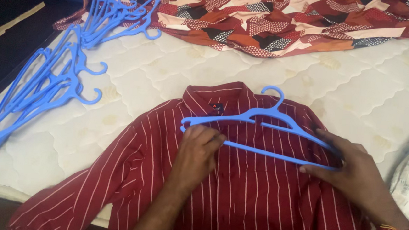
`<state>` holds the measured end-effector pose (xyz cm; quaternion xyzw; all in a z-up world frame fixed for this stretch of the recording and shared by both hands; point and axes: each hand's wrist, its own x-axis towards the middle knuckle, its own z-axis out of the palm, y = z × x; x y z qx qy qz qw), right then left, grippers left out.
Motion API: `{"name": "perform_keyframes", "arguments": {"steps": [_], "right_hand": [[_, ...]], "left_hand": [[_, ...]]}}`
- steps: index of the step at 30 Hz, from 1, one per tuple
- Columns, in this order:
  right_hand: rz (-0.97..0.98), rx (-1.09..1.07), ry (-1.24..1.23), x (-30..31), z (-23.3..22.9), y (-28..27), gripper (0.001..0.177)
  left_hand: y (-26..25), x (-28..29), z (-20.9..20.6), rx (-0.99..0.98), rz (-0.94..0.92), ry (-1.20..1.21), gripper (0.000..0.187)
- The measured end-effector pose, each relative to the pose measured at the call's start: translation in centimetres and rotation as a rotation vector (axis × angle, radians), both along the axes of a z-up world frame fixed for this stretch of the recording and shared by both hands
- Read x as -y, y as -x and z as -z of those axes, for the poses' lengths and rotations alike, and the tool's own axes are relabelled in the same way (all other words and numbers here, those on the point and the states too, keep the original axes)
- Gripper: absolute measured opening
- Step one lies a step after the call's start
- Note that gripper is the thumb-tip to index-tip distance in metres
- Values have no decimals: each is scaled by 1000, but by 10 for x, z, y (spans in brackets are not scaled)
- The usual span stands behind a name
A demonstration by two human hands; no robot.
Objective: The person buttons a red striped shirt laid on a bed, places it on a blue plastic hanger, and hangs it in a wardrobe. The person handles the shirt and hanger by hand throughout the process.
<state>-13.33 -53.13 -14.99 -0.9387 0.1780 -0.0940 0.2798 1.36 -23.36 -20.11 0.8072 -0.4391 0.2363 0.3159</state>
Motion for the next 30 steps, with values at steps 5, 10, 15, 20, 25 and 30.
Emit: {"name": "perform_keyframes", "arguments": {"steps": [5,10,15,20,25,30], "right_hand": [[-4,109,287,-2,-9,4,79],[53,121,429,6,-20,12,73],[71,89,596,22,-20,13,76],[67,97,677,38,-18,16,75],[80,126,702,53,-13,16,73],[78,97,686,71,-6,16,80]], "left_hand": [[-4,-1,-5,23,-13,87,37],[-12,-1,11,-65,-172,86,30],[-14,2,22,-197,-152,-132,34],[-13,10,9,-319,-127,-239,36],[-4,12,-5,-278,-134,-201,39],[-11,15,4,-421,-206,-179,31]]}}
